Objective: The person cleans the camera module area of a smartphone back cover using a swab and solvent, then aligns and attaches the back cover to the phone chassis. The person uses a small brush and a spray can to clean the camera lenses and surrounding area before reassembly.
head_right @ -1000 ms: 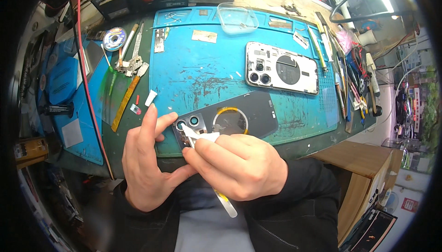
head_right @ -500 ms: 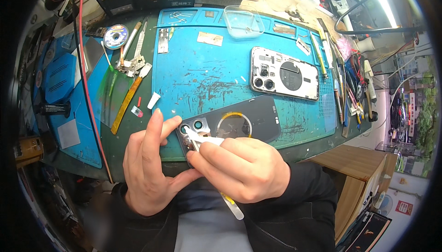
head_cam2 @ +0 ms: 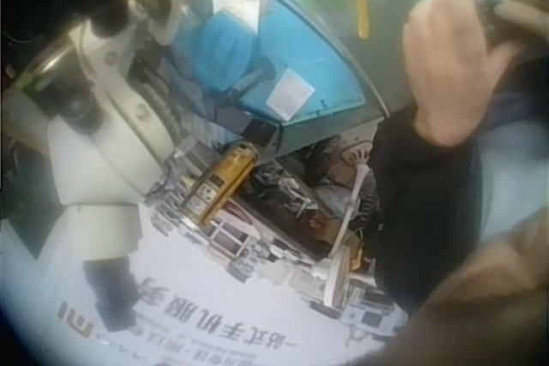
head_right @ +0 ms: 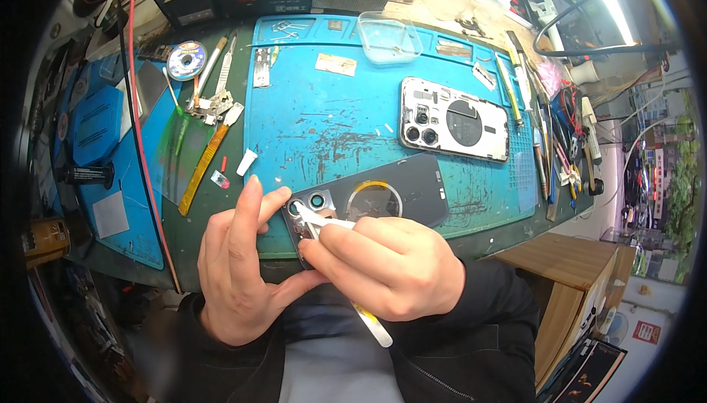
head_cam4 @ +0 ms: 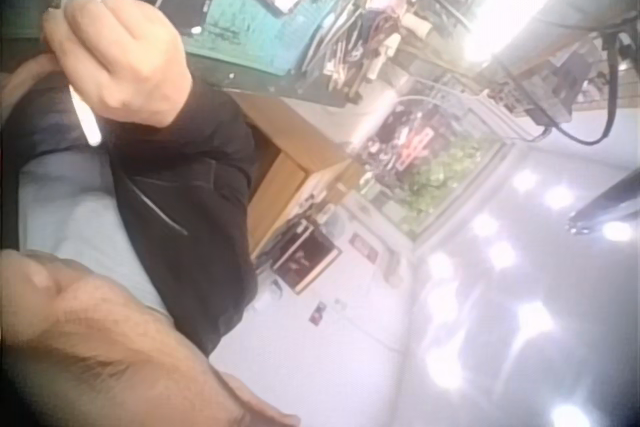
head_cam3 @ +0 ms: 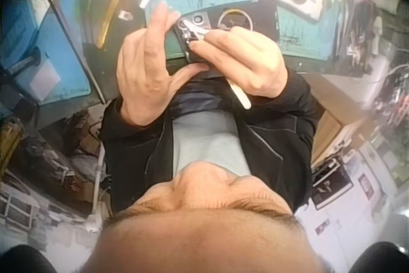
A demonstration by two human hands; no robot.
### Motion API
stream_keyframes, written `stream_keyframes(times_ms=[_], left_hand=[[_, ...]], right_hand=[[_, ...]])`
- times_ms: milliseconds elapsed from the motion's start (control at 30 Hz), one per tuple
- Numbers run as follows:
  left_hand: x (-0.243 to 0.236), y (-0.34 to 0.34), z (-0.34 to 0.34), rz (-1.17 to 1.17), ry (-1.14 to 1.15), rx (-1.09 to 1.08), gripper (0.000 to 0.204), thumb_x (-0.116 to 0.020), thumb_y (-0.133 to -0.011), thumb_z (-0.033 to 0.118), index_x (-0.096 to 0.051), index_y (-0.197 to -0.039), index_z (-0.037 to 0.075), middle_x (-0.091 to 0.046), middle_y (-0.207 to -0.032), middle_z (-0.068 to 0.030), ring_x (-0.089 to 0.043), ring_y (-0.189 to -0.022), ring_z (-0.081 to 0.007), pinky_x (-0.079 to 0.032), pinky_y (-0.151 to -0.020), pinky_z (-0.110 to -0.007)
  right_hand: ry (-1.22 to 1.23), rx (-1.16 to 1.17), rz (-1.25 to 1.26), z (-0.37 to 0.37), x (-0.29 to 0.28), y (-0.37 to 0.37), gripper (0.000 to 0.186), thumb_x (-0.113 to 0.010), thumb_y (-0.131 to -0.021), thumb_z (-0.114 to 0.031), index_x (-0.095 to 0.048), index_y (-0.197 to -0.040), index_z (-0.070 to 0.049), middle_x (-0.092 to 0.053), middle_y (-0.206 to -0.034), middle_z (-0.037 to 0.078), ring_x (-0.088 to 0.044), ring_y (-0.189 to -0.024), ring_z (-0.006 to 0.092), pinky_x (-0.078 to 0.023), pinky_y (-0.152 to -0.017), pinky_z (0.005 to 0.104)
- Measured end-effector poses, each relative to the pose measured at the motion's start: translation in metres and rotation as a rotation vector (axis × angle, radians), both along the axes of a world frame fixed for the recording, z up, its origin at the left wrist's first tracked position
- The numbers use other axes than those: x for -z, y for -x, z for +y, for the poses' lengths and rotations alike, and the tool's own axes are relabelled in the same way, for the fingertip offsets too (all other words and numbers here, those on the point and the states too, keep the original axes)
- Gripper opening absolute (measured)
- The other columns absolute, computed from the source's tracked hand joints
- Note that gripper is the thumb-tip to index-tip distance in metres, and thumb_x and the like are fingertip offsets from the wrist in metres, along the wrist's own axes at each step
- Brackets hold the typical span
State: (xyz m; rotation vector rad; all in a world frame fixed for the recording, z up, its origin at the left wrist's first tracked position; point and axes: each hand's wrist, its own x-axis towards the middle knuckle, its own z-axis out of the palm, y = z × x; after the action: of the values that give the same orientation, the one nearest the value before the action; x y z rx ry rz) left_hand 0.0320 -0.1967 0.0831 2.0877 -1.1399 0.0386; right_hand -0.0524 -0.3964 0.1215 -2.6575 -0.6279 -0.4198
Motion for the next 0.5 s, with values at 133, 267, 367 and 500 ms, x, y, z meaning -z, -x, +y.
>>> stream_keyframes(times_ms=[133, 267, 367, 500], left_hand=[[0.0003, 0.0006, -0.0006, -0.011, 0.01, -0.008, 0.114, -0.094, -0.06, 0.033, -0.034, -0.15, -0.004, -0.069, -0.124, -0.0112, -0.06, -0.097, -0.0255, -0.05, -0.083, -0.036], [-0.0006, -0.0001, 0.0008, -0.003, 0.002, 0.001, 0.114, -0.093, -0.061, 0.033, -0.034, -0.151, -0.004, -0.069, -0.124, -0.0116, -0.06, -0.097, -0.0257, -0.05, -0.084, -0.036], [0.0029, 0.0007, -0.0013, -0.007, 0.054, -0.014, 0.106, -0.091, -0.061, 0.033, -0.041, -0.148, -0.003, -0.067, -0.118, -0.009, -0.059, -0.094, -0.0241, -0.049, -0.078, -0.036], [0.0038, 0.0015, -0.0017, 0.002, 0.073, -0.02, 0.104, -0.09, -0.061, 0.033, -0.044, -0.147, -0.003, -0.067, -0.116, -0.0077, -0.058, -0.092, -0.0234, -0.048, -0.076, -0.035]], right_hand=[[-0.038, -0.018, -0.028, 0.0016, 0.0018, 0.0005, 0.043, -0.071, -0.06, -0.006, -0.072, -0.101, 0.006, -0.062, -0.098, 0.011, -0.06, -0.065, 0.015, -0.052, -0.058, 0.0272], [-0.015, -0.007, -0.017, -0.0013, 0.0022, -0.0005, 0.044, -0.071, -0.059, -0.006, -0.072, -0.101, 0.005, -0.063, -0.099, 0.011, -0.062, -0.067, 0.0155, -0.053, -0.059, 0.0268], [-0.039, -0.017, -0.026, 0.0013, 0.0029, 0.002, 0.044, -0.071, -0.059, -0.005, -0.072, -0.103, 0.005, -0.063, -0.099, 0.011, -0.059, -0.064, 0.0145, -0.052, -0.058, 0.0264], [-0.038, 0.01, -0.016, -0.0021, 0.0033, 0.0019, 0.045, -0.071, -0.06, -0.006, -0.072, -0.104, 0.004, -0.064, -0.099, 0.01, -0.06, -0.066, 0.0147, -0.053, -0.059, 0.0268]])
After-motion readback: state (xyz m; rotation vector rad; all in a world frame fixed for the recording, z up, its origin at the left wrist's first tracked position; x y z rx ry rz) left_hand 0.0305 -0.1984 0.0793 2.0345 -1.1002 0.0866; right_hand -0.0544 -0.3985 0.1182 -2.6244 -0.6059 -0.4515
